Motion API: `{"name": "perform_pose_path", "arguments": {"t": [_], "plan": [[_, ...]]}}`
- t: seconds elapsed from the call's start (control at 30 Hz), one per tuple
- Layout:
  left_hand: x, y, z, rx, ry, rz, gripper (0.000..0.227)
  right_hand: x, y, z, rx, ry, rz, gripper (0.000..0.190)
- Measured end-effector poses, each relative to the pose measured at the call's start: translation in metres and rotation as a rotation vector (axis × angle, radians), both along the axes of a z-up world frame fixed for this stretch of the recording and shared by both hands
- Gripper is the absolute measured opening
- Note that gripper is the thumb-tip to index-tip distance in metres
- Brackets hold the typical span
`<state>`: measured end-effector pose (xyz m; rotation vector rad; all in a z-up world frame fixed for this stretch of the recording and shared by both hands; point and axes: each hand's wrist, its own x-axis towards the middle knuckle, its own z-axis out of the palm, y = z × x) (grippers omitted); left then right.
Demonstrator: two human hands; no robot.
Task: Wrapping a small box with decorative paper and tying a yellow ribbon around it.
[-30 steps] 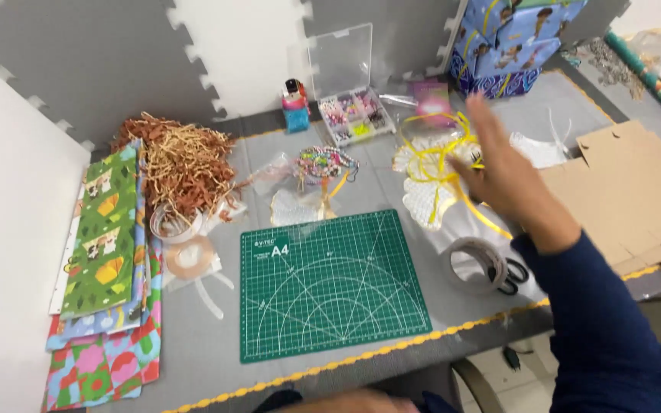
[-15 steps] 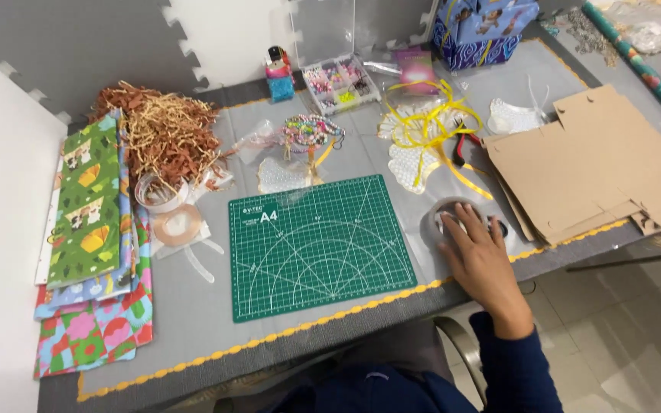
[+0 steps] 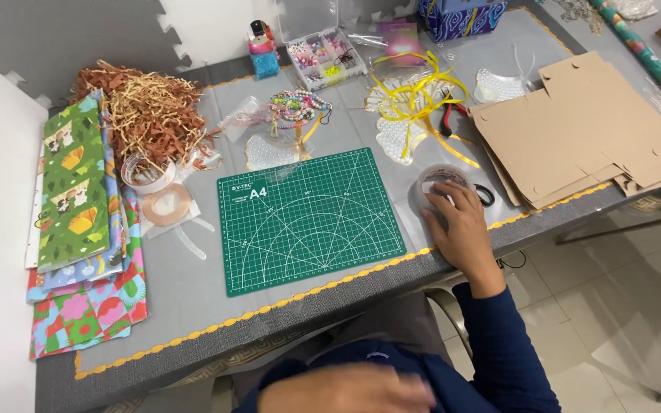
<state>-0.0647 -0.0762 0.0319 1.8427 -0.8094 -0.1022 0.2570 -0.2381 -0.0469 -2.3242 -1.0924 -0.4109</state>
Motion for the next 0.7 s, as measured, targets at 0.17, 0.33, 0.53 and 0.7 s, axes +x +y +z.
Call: {"name": "perform_pose_path", "arguments": {"t": [0.17, 0.33, 0.53, 0.7], "plan": [[0.038, 0.029, -0.033, 0.374, -0.23, 0.683, 0.045, -0.007, -0.005, 0.011, 0.099, -0.033, 0.029, 0.02], [0.04, 0.059, -0.071, 0.888, -0.233, 1.075, 0.069, -0.003, -0.007, 0.002, 0.198, -0.033, 0.023, 0.011], [0.041, 0.054, -0.058, 0.771, -0.138, 1.028, 0.063, -0.005, -0.003, -0.001, 0.251, -0.026, -0.147, 0.024], [0.026, 0.059, -0.068, 0.838, -0.176, 1.517, 0.082, -0.015, -0.002, -0.019, 0.284, -0.168, -0.219, 0.046]]}}
